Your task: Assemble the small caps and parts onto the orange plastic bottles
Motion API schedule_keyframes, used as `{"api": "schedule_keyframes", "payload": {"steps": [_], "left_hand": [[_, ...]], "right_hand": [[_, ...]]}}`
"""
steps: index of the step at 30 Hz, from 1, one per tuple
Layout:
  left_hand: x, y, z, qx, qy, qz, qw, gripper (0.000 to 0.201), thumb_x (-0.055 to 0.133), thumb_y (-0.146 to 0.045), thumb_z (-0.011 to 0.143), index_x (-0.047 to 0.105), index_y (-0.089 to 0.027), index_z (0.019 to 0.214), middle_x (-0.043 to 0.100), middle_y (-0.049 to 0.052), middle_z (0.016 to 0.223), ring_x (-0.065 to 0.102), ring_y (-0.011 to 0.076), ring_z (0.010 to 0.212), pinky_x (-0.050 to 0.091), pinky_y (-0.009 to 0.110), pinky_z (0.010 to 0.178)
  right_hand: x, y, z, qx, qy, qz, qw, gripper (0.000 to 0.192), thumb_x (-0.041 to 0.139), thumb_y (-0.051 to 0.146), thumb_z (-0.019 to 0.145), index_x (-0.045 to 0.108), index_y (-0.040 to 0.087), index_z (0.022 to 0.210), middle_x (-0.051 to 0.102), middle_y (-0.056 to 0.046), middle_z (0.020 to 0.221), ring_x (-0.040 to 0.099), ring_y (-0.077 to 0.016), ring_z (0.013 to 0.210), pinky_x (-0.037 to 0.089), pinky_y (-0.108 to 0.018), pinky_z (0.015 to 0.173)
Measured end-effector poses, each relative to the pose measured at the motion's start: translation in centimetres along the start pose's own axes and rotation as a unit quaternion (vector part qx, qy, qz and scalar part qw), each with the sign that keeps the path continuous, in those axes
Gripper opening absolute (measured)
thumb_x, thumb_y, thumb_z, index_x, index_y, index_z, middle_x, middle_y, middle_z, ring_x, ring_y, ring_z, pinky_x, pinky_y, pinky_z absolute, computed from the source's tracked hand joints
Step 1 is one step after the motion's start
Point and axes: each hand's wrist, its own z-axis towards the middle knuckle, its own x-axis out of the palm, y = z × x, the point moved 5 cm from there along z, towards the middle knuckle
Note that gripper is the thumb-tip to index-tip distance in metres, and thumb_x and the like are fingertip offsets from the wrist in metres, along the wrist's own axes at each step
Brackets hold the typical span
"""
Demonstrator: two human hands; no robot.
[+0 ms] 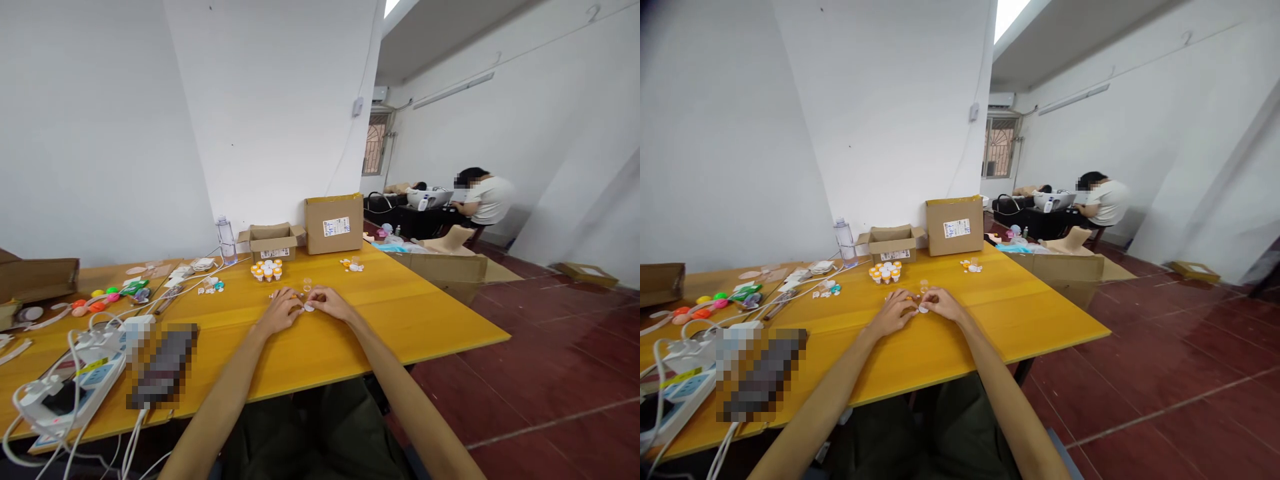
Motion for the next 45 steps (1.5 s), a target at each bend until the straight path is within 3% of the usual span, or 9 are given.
{"api": "schedule_keyframes", "payload": {"steps": [10,23,32,45], "left_hand": [[0.4,0.4,0.5,-0.027,-0.036,0.007,0.999,0.012,0.06,-0.02,0.089,0.071,-0.025,0.086,0.067,0.006,0.109,0.052,0.0247,0.109,0.039,0.041,0.094],[0.1,1.5,0.6,-0.091,-0.07,0.005,0.993,0.013,0.061,-0.017,0.087,0.073,-0.024,0.087,0.062,0.007,0.111,0.051,0.0251,0.11,0.04,0.04,0.092],[-0.5,1.7,0.3,-0.116,-0.075,0.008,0.99,0.026,0.054,-0.009,0.085,0.074,-0.026,0.088,0.063,0.006,0.114,0.05,0.0248,0.112,0.04,0.04,0.093],[-1.9,2.0,-0.1,-0.104,-0.119,0.005,0.987,0.021,0.052,-0.016,0.091,0.071,-0.024,0.085,0.065,0.006,0.107,0.053,0.0233,0.107,0.042,0.038,0.092]], "right_hand": [[0.1,0.0,-0.1,-0.009,0.002,-0.013,1.0,0.02,0.071,0.037,0.078,0.068,0.019,0.069,0.065,-0.004,0.083,0.061,-0.0177,0.077,0.05,-0.031,0.075],[1.0,0.5,-0.2,-0.021,0.032,-0.033,0.999,0.02,0.07,0.037,0.083,0.07,0.019,0.072,0.065,-0.002,0.078,0.059,-0.0163,0.073,0.048,-0.029,0.071],[2.5,1.8,-0.4,-0.126,0.017,-0.097,0.987,0.014,0.068,0.032,0.088,0.072,0.022,0.079,0.063,-0.004,0.093,0.059,-0.0201,0.095,0.046,-0.036,0.091],[4.0,3.2,-0.6,-0.166,0.019,-0.162,0.972,0.013,0.063,0.022,0.092,0.073,0.023,0.085,0.062,-0.005,0.101,0.058,-0.0197,0.101,0.045,-0.035,0.093]]}}
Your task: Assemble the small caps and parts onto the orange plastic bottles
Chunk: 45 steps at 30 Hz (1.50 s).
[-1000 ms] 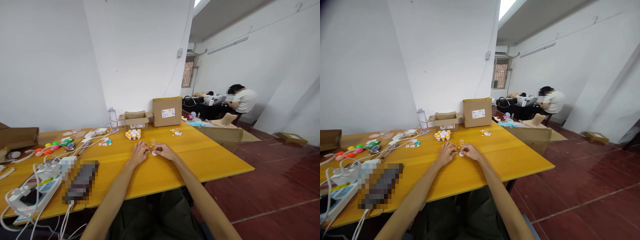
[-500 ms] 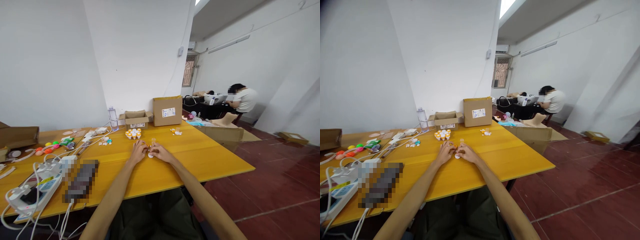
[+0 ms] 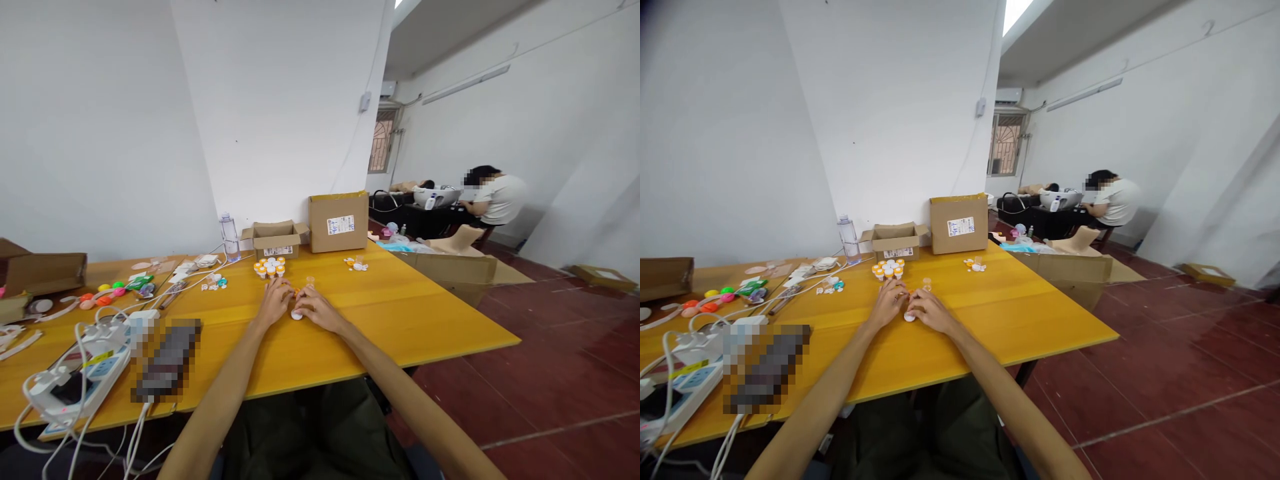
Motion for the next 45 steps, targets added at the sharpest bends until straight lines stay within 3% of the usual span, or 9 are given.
{"api": "schedule_keyframes", "payload": {"steps": [10,17,23,30,39,45], "left_hand": [[-1.1,0.6,-0.1,-0.005,-0.021,-0.011,1.0,0.021,0.05,-0.018,0.092,0.069,-0.023,0.087,0.065,0.006,0.098,0.055,0.023,0.101,0.042,0.039,0.092],[-1.3,-0.2,-0.3,0.018,-0.013,-0.017,1.0,0.02,0.049,-0.018,0.093,0.067,-0.022,0.083,0.063,0.006,0.093,0.055,0.0226,0.099,0.043,0.037,0.09],[-1.4,-0.2,-0.3,0.024,-0.007,-0.009,1.0,0.017,0.048,-0.016,0.092,0.062,-0.021,0.084,0.063,0.006,0.091,0.057,0.0223,0.097,0.045,0.037,0.089],[-1.1,-0.7,-0.7,0.049,0.028,-0.004,0.998,0.016,0.048,-0.012,0.086,0.059,-0.023,0.089,0.064,0.005,0.092,0.059,0.022,0.093,0.047,0.035,0.087],[-0.9,-1.7,-1.3,0.041,0.105,-0.028,0.993,0.015,0.05,-0.013,0.078,0.06,-0.023,0.082,0.064,0.002,0.08,0.06,0.0186,0.077,0.048,0.03,0.076],[-0.3,-1.6,-1.3,0.027,0.146,-0.082,0.985,0.012,0.053,-0.019,0.078,0.064,-0.023,0.078,0.064,0.001,0.077,0.058,0.0165,0.072,0.048,0.028,0.071]], "right_hand": [[-0.1,0.2,0.0,0.023,0.003,0.0,1.0,0.01,0.065,0.023,0.09,0.074,0.023,0.087,0.064,-0.006,0.103,0.06,-0.0206,0.103,0.046,-0.036,0.095],[0.1,-0.1,-0.1,0.021,0.006,0.008,1.0,0.011,0.064,0.025,0.091,0.073,0.022,0.086,0.064,-0.006,0.103,0.06,-0.0203,0.103,0.045,-0.035,0.094],[-0.8,-1.1,-0.2,0.037,-0.073,-0.024,0.996,0.015,0.057,0.026,0.095,0.07,0.023,0.087,0.065,-0.005,0.095,0.06,-0.0204,0.095,0.048,-0.036,0.089],[-1.2,-3.4,-0.8,0.088,-0.11,-0.122,0.982,0.014,0.056,0.017,0.093,0.068,0.023,0.089,0.065,-0.007,0.097,0.061,-0.0215,0.094,0.05,-0.035,0.086],[-0.5,-2.2,-0.7,0.034,-0.055,-0.169,0.983,0.02,0.053,0.018,0.095,0.072,0.024,0.098,0.063,-0.008,0.101,0.059,-0.0215,0.096,0.049,-0.036,0.087],[-0.6,-1.9,-0.6,0.018,-0.044,-0.174,0.984,0.021,0.054,0.016,0.094,0.073,0.024,0.092,0.062,-0.008,0.101,0.058,-0.0211,0.097,0.048,-0.036,0.086]]}}
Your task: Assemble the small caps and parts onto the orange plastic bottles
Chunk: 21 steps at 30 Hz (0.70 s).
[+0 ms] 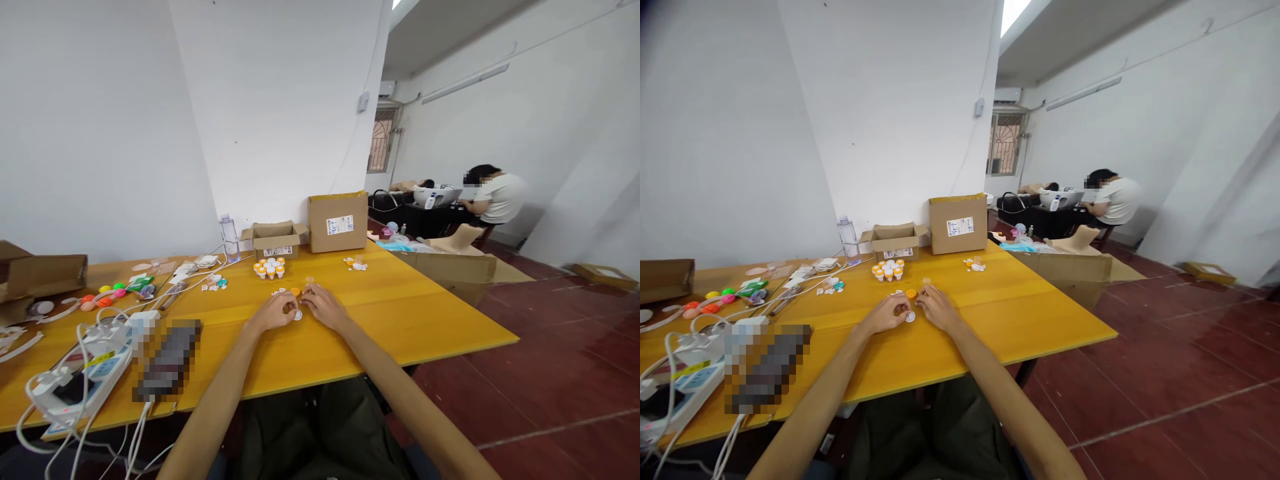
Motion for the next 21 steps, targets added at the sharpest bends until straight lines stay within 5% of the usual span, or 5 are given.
{"api": "schedule_keyframes", "payload": {"steps": [15,21], "left_hand": [[0.36,0.79,0.4,-0.013,0.02,-0.027,0.999,0.018,0.055,-0.026,0.085,0.069,-0.021,0.075,0.063,0.002,0.075,0.057,0.0166,0.07,0.045,0.028,0.067],[-0.02,1.02,0.17,-0.002,0.003,-0.034,0.999,0.013,0.06,-0.033,0.086,0.066,-0.021,0.086,0.064,0.003,0.087,0.059,0.0181,0.081,0.048,0.031,0.078]], "right_hand": [[-0.3,0.28,0.07,-0.005,-0.001,0.029,1.0,0.019,0.055,0.014,0.093,0.07,0.022,0.086,0.063,-0.008,0.101,0.058,-0.0211,0.098,0.047,-0.035,0.086],[-0.11,0.03,0.14,0.002,-0.004,0.036,0.999,0.019,0.056,0.012,0.091,0.068,0.022,0.081,0.064,-0.008,0.101,0.058,-0.0207,0.098,0.047,-0.034,0.085]]}}
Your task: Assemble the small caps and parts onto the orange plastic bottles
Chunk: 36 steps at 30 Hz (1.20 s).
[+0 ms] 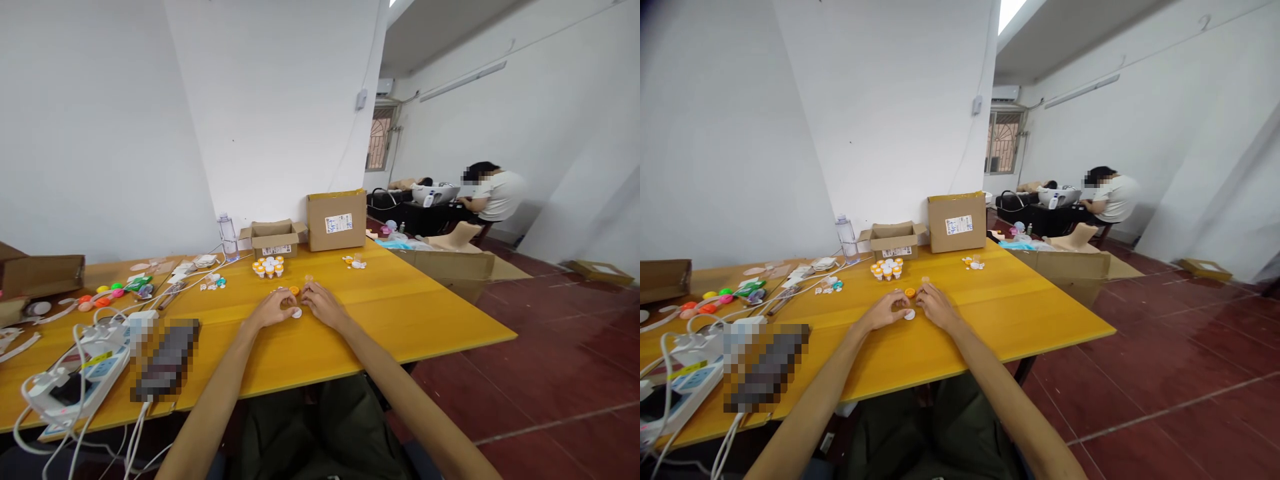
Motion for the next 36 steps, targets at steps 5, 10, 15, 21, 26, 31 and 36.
{"api": "schedule_keyframes", "payload": {"steps": [5,10,15,21,26,31,36], "left_hand": [[-0.4,0.1,-0.5,0.002,0.017,0.032,0.999,0.024,0.07,-0.041,0.08,0.065,-0.023,0.095,0.061,0.004,0.104,0.056,0.0236,0.103,0.042,0.04,0.098],[-0.3,0.1,-0.6,-0.031,0.041,0.053,0.997,0.022,0.071,-0.041,0.079,0.065,-0.025,0.094,0.056,0.004,0.109,0.05,0.0254,0.108,0.036,0.045,0.103],[-0.2,-0.2,-0.4,-0.041,0.038,0.06,0.997,0.014,0.069,-0.031,0.079,0.064,-0.025,0.091,0.054,0.003,0.109,0.049,0.0253,0.109,0.036,0.043,0.102],[0.0,0.3,-0.3,-0.047,0.022,0.062,0.997,0.015,0.068,-0.03,0.08,0.065,-0.026,0.094,0.052,0.004,0.114,0.047,0.0265,0.114,0.036,0.043,0.102],[0.3,1.0,-0.3,-0.048,0.007,0.053,0.997,0.015,0.068,-0.03,0.08,0.067,-0.026,0.095,0.051,0.004,0.118,0.046,0.0277,0.121,0.034,0.044,0.104],[0.5,1.2,-0.2,-0.044,0.001,0.049,0.998,0.015,0.069,-0.033,0.081,0.067,-0.026,0.094,0.05,0.004,0.119,0.045,0.0273,0.121,0.034,0.043,0.104],[0.6,1.2,-0.2,-0.051,-0.001,0.053,0.997,0.018,0.07,-0.035,0.08,0.067,-0.027,0.095,0.052,0.004,0.12,0.044,0.028,0.122,0.034,0.044,0.104]], "right_hand": [[0.0,-0.2,0.0,0.015,-0.006,0.004,1.0,0.018,0.057,0.008,0.089,0.067,0.021,0.081,0.064,-0.007,0.102,0.058,-0.0201,0.099,0.048,-0.034,0.087],[-0.1,-0.1,-0.1,0.011,-0.014,0.014,1.0,0.018,0.058,0.009,0.089,0.067,0.021,0.079,0.063,-0.007,0.102,0.059,-0.0197,0.099,0.048,-0.034,0.087],[-0.1,-0.3,0.0,0.012,-0.021,0.027,0.999,0.016,0.059,0.011,0.089,0.067,0.022,0.08,0.063,-0.007,0.104,0.059,-0.0201,0.099,0.048,-0.035,0.089],[-0.1,0.0,0.1,0.011,-0.028,0.058,0.998,0.018,0.057,0.011,0.09,0.068,0.022,0.081,0.063,-0.006,0.105,0.059,-0.0198,0.1,0.047,-0.036,0.09],[0.0,0.4,0.2,-0.003,-0.024,0.072,0.997,0.017,0.059,0.01,0.09,0.069,0.023,0.082,0.064,-0.006,0.106,0.059,-0.02,0.103,0.047,-0.036,0.093],[0.0,0.7,0.2,-0.009,-0.004,0.08,0.997,0.016,0.06,0.011,0.089,0.069,0.023,0.082,0.064,-0.006,0.107,0.061,-0.0198,0.104,0.048,-0.036,0.093],[-0.2,1.0,0.2,-0.009,0.005,0.071,0.997,0.015,0.062,0.011,0.089,0.069,0.022,0.082,0.066,-0.006,0.107,0.061,-0.0199,0.106,0.049,-0.036,0.093]]}}
